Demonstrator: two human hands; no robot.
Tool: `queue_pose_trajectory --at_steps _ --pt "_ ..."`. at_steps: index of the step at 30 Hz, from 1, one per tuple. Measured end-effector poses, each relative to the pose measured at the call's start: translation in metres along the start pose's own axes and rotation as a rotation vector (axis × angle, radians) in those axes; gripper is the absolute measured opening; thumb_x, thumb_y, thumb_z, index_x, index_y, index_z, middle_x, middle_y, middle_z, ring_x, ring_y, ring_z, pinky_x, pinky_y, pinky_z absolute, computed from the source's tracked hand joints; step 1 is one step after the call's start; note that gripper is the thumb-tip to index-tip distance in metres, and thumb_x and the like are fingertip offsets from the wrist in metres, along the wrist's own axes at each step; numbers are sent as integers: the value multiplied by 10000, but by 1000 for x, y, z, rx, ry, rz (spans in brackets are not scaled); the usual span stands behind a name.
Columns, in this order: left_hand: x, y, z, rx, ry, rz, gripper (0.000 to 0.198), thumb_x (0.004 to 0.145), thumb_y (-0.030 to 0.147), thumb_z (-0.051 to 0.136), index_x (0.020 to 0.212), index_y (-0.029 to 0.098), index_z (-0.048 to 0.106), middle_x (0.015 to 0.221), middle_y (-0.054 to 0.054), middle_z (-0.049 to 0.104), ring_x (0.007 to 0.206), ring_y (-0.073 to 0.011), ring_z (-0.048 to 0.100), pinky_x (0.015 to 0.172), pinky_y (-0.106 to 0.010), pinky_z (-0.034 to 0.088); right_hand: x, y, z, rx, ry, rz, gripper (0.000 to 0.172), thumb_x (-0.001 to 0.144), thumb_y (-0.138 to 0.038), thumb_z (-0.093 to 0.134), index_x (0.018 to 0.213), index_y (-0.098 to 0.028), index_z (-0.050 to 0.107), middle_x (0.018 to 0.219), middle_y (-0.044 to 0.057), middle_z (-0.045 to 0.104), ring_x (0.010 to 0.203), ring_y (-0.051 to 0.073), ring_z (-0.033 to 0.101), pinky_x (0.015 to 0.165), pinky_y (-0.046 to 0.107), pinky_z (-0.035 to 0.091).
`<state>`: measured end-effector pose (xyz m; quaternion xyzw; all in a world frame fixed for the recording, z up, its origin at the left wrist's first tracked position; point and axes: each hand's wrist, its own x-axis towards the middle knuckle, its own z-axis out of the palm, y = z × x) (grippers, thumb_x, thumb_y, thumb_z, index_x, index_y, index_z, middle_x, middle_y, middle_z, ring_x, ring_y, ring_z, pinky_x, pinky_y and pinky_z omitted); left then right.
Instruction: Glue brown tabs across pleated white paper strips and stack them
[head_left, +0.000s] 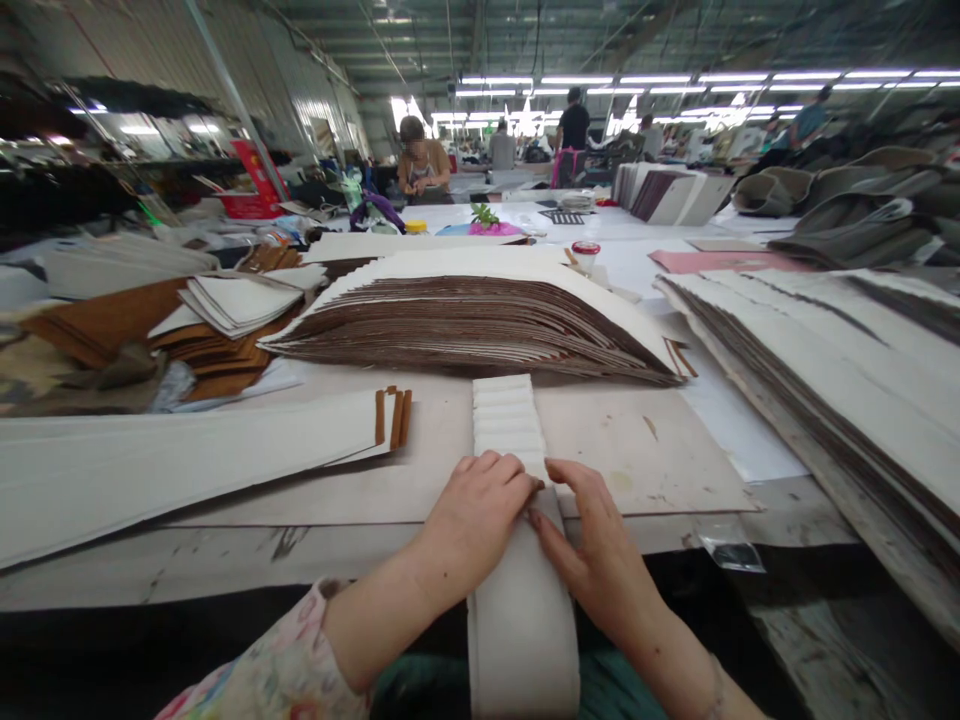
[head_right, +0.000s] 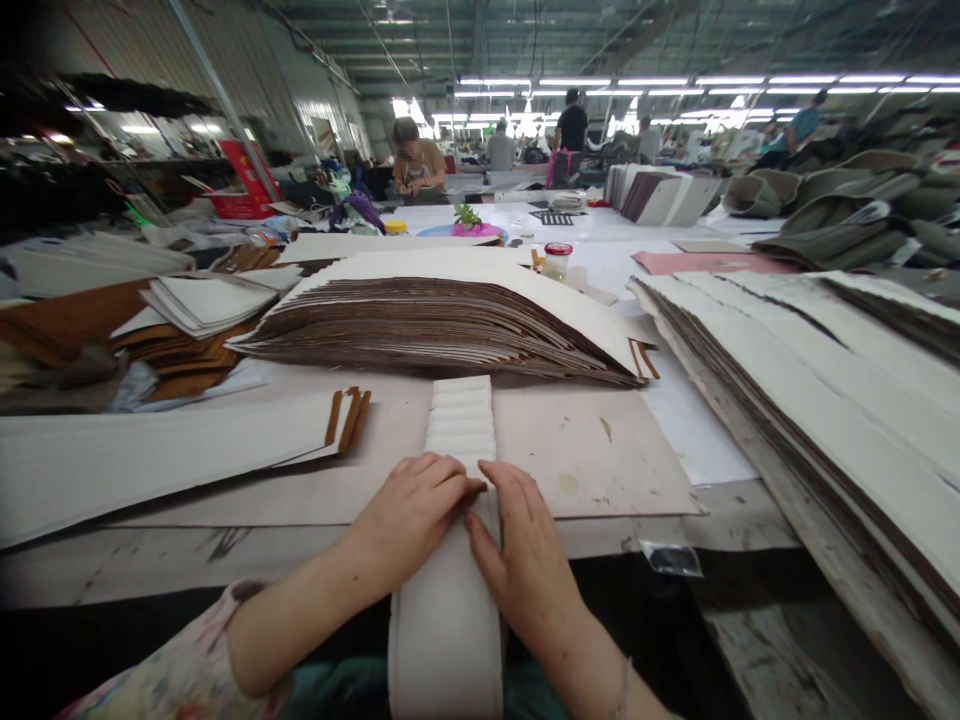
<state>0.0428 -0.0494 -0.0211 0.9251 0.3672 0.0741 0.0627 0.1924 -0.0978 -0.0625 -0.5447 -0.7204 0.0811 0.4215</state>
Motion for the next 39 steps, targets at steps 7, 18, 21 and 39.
queue_pose_trajectory --at_steps 7,18,21,39 --pt "-7 -14 -1 -188 59 -137 134 813 320 540 878 203 539 918 -17 547 913 -198 466 771 -327 366 6 2 3 -42 -198 -42 407 823 -163 415 1226 -180 358 1126 104 511 1060 209 467 900 418 420" --pt "-18 -30 -1 -393 100 -85 137 798 281 573 890 184 539 913 -16 550 909 -178 471 811 -300 372 22 -6 -2 -199 -333 -133 259 843 -194 443 1094 -192 503 1002 79 550 920 207 499 795 375 425" --pt "-19 -28 0 -328 88 -77 139 825 318 531 836 180 543 898 -21 546 884 -182 467 770 -301 376 25 -9 -2 -257 -370 -184 197 851 -190 446 1020 -202 546 931 61 552 874 195 501 777 361 415" --pt "-39 -51 5 -736 87 -217 263 719 246 636 965 182 568 903 -4 570 836 -152 529 752 -238 407 43 -13 -4 -164 -570 -235 250 836 -164 478 1081 -172 528 970 71 548 919 192 494 806 368 433"
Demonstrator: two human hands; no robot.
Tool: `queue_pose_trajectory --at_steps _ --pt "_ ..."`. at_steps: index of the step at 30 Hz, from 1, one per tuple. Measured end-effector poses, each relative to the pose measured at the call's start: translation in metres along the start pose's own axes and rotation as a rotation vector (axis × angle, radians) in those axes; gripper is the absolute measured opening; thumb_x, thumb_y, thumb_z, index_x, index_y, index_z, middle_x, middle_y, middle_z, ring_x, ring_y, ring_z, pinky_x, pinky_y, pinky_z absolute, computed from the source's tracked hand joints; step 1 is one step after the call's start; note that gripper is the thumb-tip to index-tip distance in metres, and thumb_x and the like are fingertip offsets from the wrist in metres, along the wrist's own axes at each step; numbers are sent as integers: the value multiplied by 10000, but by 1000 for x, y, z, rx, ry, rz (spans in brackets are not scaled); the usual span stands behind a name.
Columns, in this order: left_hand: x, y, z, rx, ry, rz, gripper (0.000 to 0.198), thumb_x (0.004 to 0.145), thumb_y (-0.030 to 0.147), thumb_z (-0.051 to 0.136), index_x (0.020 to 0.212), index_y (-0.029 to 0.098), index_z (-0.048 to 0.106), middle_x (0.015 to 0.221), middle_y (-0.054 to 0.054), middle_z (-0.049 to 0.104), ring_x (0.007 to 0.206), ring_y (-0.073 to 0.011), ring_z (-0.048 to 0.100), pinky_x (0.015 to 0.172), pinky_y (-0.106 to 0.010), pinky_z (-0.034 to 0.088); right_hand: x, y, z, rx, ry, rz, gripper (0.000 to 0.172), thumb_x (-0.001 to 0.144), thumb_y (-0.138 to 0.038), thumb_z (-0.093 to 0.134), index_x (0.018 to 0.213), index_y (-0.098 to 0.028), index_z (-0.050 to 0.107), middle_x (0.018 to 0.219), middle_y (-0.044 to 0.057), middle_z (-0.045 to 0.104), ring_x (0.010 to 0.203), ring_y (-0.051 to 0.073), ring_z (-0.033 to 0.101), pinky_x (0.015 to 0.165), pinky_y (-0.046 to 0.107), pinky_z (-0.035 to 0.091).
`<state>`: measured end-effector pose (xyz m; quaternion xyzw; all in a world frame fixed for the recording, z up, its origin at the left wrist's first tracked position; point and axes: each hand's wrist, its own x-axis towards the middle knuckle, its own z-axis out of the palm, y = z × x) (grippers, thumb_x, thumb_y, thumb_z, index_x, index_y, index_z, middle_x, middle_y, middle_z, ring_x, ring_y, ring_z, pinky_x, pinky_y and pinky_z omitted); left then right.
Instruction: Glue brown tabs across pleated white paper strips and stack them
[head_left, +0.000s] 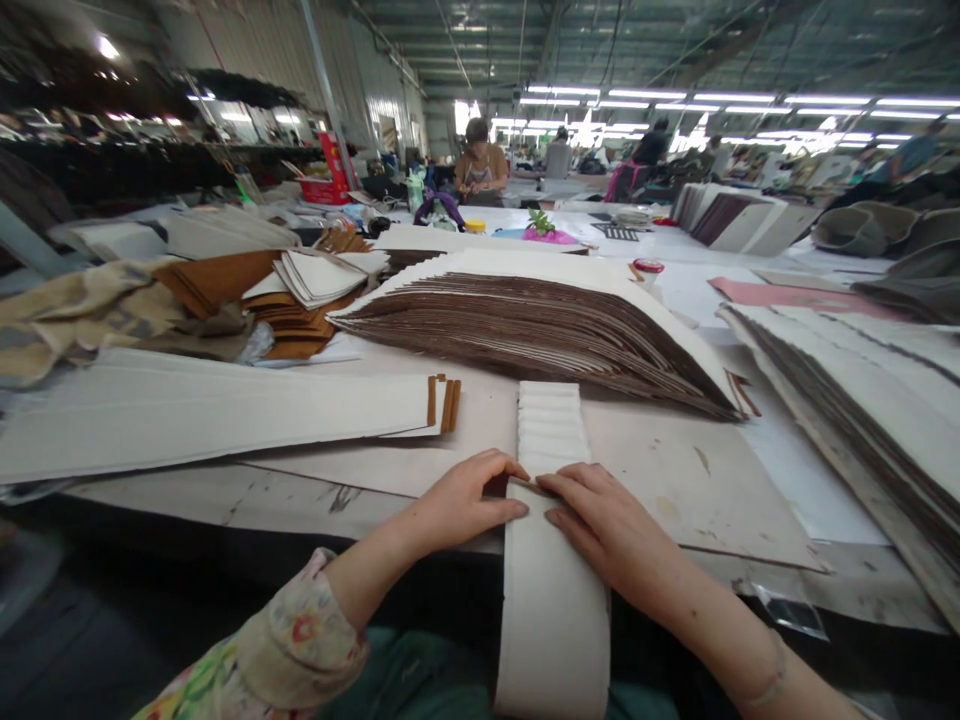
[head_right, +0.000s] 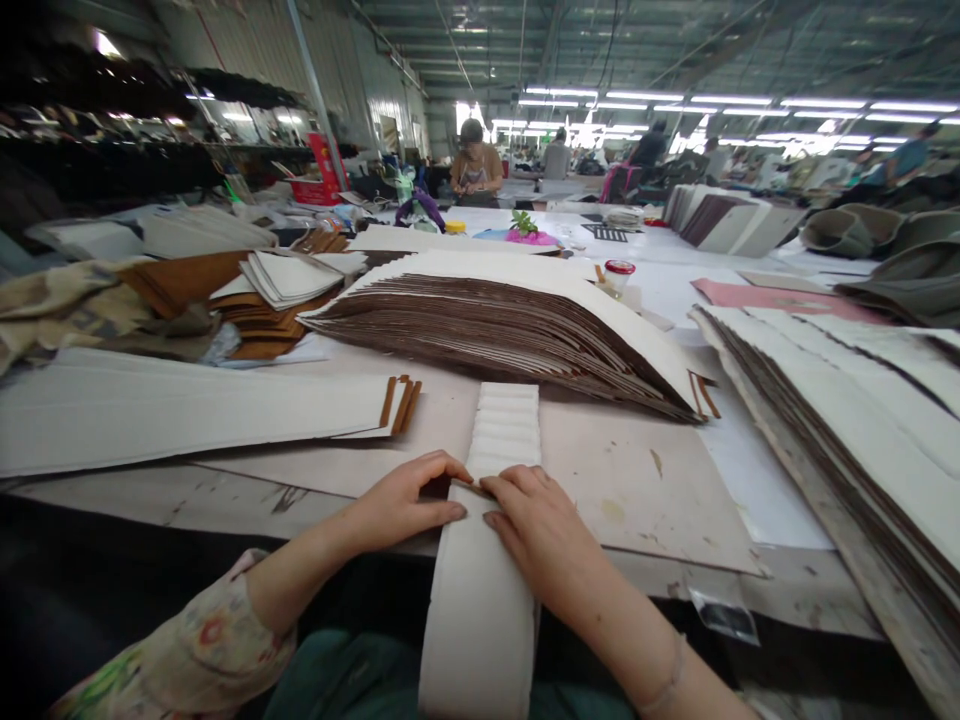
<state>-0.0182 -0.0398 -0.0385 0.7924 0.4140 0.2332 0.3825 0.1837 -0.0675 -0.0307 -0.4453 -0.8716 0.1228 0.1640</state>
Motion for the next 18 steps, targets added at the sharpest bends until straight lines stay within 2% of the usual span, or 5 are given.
queue_pose_trajectory --at_steps 6,9,13,16,18 --pt "1 -5 0 40 -4 64 218 762 287 607 943 169 577 885 -14 583 823 -144 537 734 -225 410 7 0 -3 80 -63 -58 311 836 -106 443 1136 -171 495 1006 69 536 942 179 478 847 368 430" --pt "1 -9 0 133 -42 159 192 819 302 537 936 156 582 890 -35 596 864 -153 530 780 -239 397 4 2 0 3 -70 -102 323 847 -120 431 1160 -184 477 998 64 532 927 184 477 826 370 445" --pt "-5 -9 -4 313 -83 259 238 884 277 412 1034 186 573 952 -53 605 926 -171 503 844 -286 360 1 3 4 -176 -82 -161 353 817 -95 457 1162 -171 474 986 72 527 890 200 484 784 379 467" --pt "-7 -8 -10 257 -89 221 261 877 271 407 1062 189 571 985 -59 597 951 -172 498 854 -286 362 0 2 3 -247 -88 -190 362 799 -81 466 1154 -154 477 968 76 530 861 201 491 760 370 480" --pt "-4 -7 -15 112 -88 86 276 876 295 385 995 158 592 910 -57 607 879 -157 528 792 -265 400 1 0 2 -273 -90 -210 395 793 -67 453 1181 -142 456 958 80 532 846 201 494 747 363 486"
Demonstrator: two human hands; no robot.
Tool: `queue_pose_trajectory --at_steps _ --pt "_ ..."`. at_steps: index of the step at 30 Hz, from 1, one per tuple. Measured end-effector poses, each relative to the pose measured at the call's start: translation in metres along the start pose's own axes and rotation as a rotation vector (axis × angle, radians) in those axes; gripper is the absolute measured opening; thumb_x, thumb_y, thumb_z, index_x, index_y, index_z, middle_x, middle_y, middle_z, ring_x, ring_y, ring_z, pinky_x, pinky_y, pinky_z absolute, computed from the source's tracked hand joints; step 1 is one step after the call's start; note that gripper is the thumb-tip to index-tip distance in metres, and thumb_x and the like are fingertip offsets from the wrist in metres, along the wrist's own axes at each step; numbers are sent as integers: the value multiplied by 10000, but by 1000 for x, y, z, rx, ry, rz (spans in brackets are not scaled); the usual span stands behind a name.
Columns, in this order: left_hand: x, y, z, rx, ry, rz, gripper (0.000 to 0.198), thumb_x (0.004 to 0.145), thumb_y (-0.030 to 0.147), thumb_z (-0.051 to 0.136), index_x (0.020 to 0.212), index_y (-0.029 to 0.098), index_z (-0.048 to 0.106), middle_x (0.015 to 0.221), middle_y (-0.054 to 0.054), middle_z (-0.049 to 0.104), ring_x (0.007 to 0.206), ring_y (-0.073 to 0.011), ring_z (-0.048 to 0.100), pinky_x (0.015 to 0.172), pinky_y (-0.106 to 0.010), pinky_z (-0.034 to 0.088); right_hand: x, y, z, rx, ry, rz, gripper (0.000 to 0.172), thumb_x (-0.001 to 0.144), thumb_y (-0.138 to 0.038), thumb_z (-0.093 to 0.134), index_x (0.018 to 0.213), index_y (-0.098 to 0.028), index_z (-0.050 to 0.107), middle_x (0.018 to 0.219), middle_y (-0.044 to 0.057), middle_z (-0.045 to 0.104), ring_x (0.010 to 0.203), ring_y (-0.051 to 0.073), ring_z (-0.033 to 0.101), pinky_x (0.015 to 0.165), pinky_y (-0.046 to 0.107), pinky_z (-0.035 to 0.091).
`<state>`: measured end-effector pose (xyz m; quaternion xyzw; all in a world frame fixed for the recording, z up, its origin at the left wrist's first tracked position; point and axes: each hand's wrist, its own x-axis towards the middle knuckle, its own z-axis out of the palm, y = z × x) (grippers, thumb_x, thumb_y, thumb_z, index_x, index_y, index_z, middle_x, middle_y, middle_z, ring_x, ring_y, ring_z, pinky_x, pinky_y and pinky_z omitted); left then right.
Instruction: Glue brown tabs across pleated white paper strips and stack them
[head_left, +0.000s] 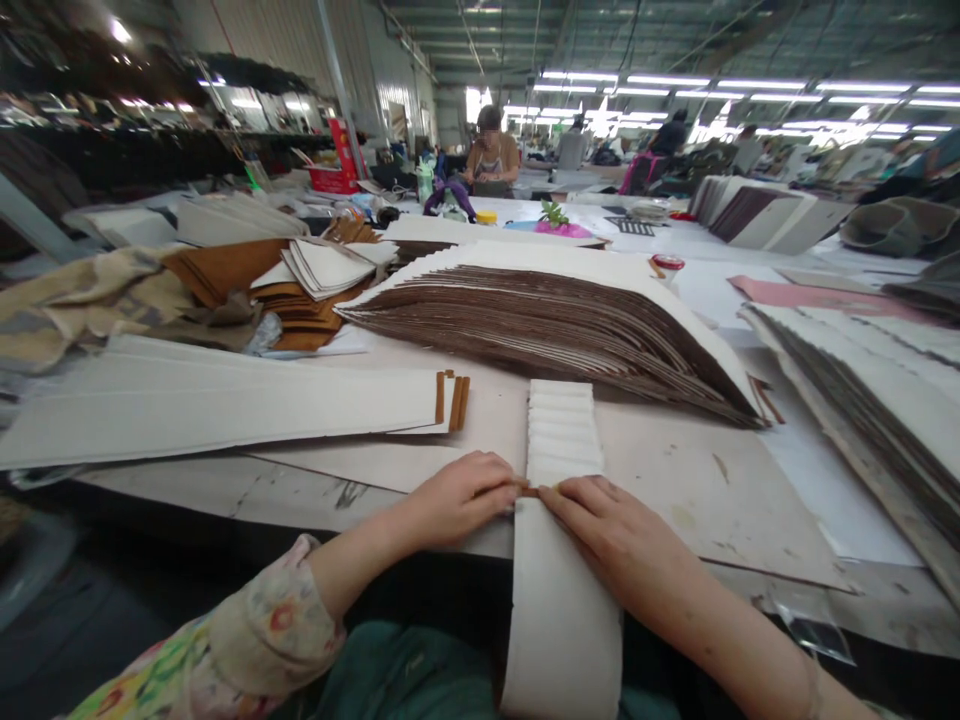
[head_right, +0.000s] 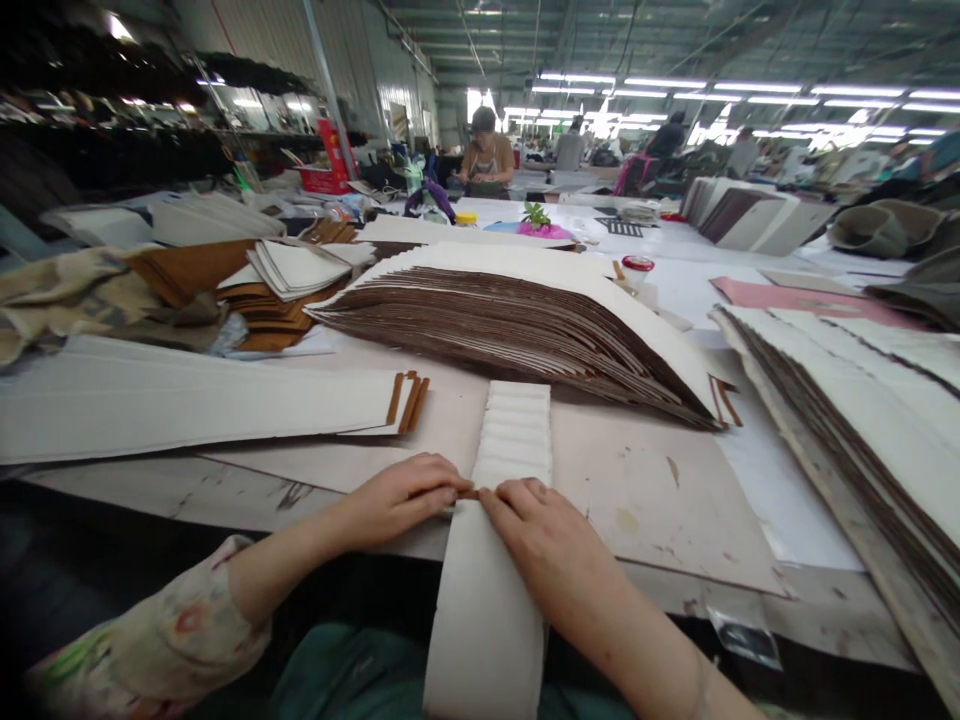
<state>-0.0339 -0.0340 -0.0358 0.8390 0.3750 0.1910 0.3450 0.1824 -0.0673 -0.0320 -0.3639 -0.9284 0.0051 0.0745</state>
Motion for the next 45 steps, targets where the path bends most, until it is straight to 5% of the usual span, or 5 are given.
queue_pose_trajectory --at_steps 5,11,27,34,45 --pt "20 2 -9 -351 -200 -415 347 863 388 327 810 130 553 708 -14 589 453 -69 464 403 -189 330 0 -2 -5 -58 12 -24 453 774 -35 413 1215 -136 428 956 93 540 826 202 505 708 352 497" --pt "31 -1 -11 -348 -417 -435 296 794 420 457 677 152 501 573 31 527 376 -41 389 352 -166 268 -1 -3 -5 -43 17 -7 423 802 -62 395 1205 -183 440 944 78 548 821 192 515 688 332 493" --pt "36 -5 -6 -298 -194 -493 289 771 451 436 748 166 475 566 49 501 364 -52 372 344 -174 264 -21 -15 18 27 349 212 279 866 -179 405 1095 -100 544 976 123 572 918 220 534 806 384 477" --pt "54 11 -3 83 66 -225 169 777 334 484 726 176 519 652 23 536 605 -117 494 544 -216 374 -23 -15 21 47 474 199 280 875 -182 382 1073 -122 571 957 110 596 911 201 548 791 374 497" --pt "76 27 -15 317 -165 -232 59 681 235 575 703 181 569 702 8 601 647 -145 543 577 -223 392 -25 -15 22 74 532 186 262 866 -161 396 1056 -134 573 970 96 604 933 187 553 822 348 494"
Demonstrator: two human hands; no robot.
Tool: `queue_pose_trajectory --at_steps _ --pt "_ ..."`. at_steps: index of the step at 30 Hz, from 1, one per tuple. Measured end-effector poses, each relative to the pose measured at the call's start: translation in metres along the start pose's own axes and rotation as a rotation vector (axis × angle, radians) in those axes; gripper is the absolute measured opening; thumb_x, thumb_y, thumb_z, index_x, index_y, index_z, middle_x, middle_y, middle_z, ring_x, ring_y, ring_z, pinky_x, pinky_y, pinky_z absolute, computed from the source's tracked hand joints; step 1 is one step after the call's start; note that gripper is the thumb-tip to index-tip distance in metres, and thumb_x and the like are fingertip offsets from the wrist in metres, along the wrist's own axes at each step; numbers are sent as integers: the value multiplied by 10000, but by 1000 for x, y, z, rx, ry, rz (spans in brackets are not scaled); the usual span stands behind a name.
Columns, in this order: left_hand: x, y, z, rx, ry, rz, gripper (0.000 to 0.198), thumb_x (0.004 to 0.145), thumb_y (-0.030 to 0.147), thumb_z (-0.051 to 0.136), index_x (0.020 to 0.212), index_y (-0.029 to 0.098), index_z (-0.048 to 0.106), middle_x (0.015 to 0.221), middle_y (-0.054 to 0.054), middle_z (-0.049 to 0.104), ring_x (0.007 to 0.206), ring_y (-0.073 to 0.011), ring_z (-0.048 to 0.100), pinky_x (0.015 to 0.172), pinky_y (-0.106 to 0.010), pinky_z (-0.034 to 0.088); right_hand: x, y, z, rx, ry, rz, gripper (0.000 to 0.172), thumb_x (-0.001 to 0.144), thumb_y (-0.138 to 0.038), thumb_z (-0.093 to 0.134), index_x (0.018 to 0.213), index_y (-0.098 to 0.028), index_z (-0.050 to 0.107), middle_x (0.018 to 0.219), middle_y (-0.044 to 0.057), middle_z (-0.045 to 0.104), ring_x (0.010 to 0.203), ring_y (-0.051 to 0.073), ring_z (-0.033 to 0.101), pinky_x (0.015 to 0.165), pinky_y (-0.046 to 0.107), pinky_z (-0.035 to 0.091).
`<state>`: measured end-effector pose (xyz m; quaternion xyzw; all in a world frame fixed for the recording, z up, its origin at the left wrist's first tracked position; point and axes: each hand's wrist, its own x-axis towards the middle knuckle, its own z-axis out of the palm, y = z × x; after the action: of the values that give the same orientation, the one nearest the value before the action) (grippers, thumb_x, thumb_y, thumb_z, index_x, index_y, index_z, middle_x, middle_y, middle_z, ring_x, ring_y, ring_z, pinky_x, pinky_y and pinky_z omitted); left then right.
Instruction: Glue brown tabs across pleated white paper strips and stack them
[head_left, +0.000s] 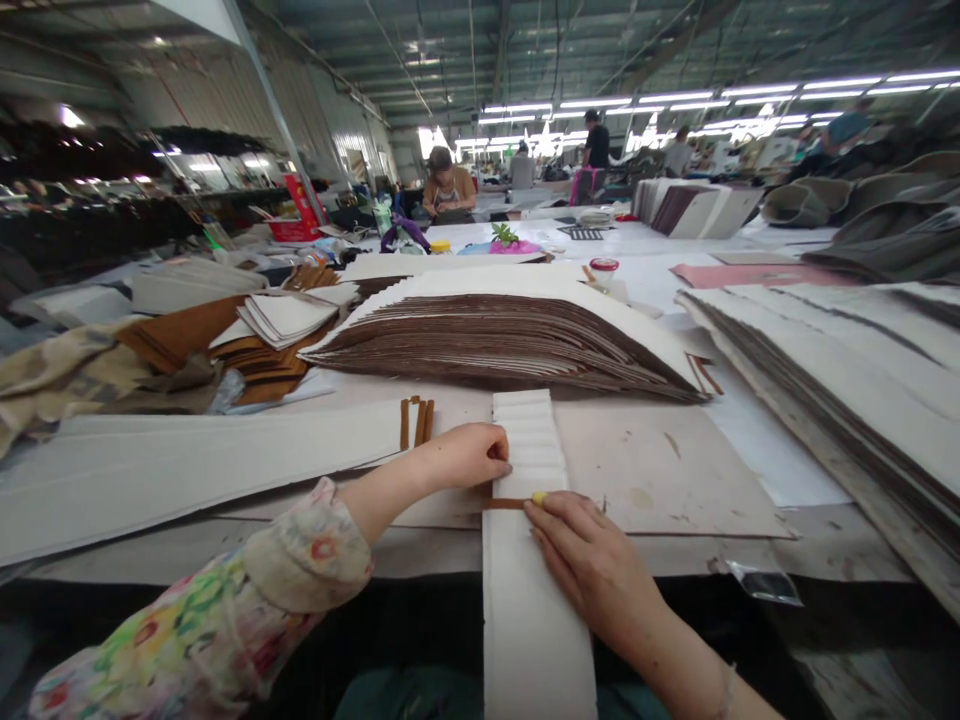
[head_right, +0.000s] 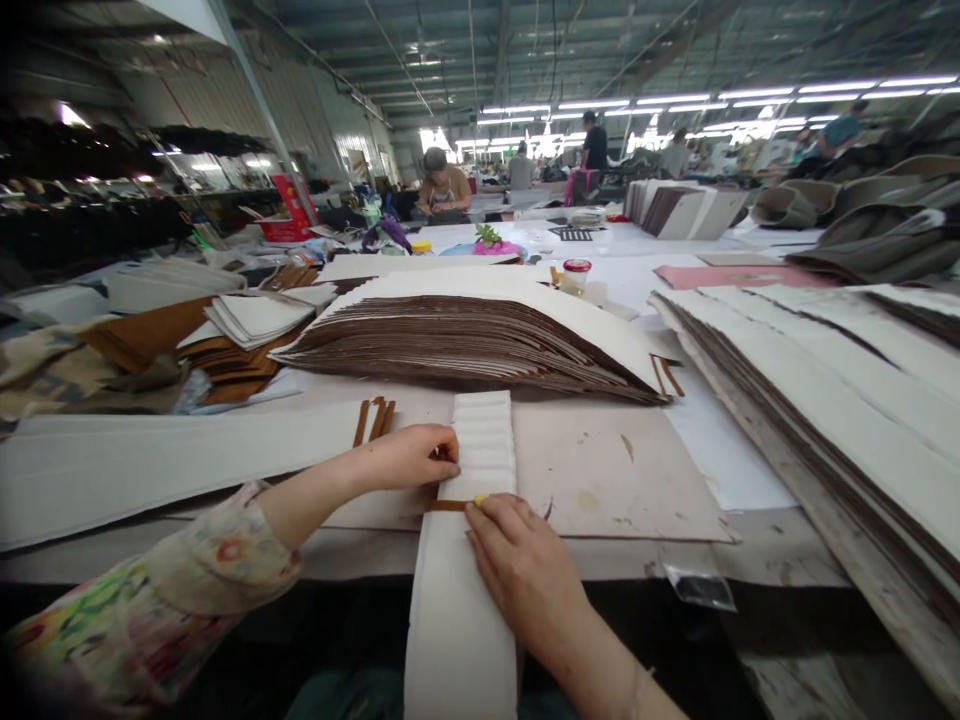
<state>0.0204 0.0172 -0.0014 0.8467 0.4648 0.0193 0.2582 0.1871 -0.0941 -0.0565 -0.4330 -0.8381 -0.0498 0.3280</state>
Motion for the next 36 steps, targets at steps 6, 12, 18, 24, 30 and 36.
queue_pose_trajectory --at_steps 6,12,18,24,30,36 --pt "7 4 -5 20 -77 -35 125 667 228 571 779 171 564 766 -11 608 699 -158 542 631 -242 396 0 1 0 28 -18 22 254 856 -144 421 1057 -118 572 966 90 597 922 189 539 828 343 484" --pt "17 -2 -15 -62 -283 -18 148 681 292 567 761 169 585 647 32 577 585 -104 496 536 -191 372 1 2 -1 27 -13 15 245 856 -151 414 1033 -114 579 941 87 601 896 188 540 811 340 490" --pt "20 7 -19 -181 -375 60 213 689 340 580 810 165 573 738 20 586 695 -114 513 628 -201 402 0 3 0 49 3 32 244 861 -163 408 1038 -131 574 952 83 599 911 175 536 820 327 484" --pt "19 24 -1 -293 -314 141 355 668 155 552 1020 129 518 986 -64 598 902 -165 550 805 -274 428 -2 4 0 84 18 31 244 853 -152 425 1044 -115 571 969 82 588 922 190 515 840 331 467" --pt "15 38 5 -266 -251 200 562 620 28 483 1170 143 475 1089 -73 571 989 -176 536 880 -285 406 -3 4 -1 130 3 80 225 850 -150 431 1011 -115 584 922 79 583 896 192 505 820 341 462" --pt "18 39 14 -65 -78 230 354 637 74 487 965 163 585 889 -29 594 822 -168 552 739 -264 452 -3 5 1 157 -1 104 232 843 -145 441 1032 -126 574 934 75 578 897 194 498 808 346 451"
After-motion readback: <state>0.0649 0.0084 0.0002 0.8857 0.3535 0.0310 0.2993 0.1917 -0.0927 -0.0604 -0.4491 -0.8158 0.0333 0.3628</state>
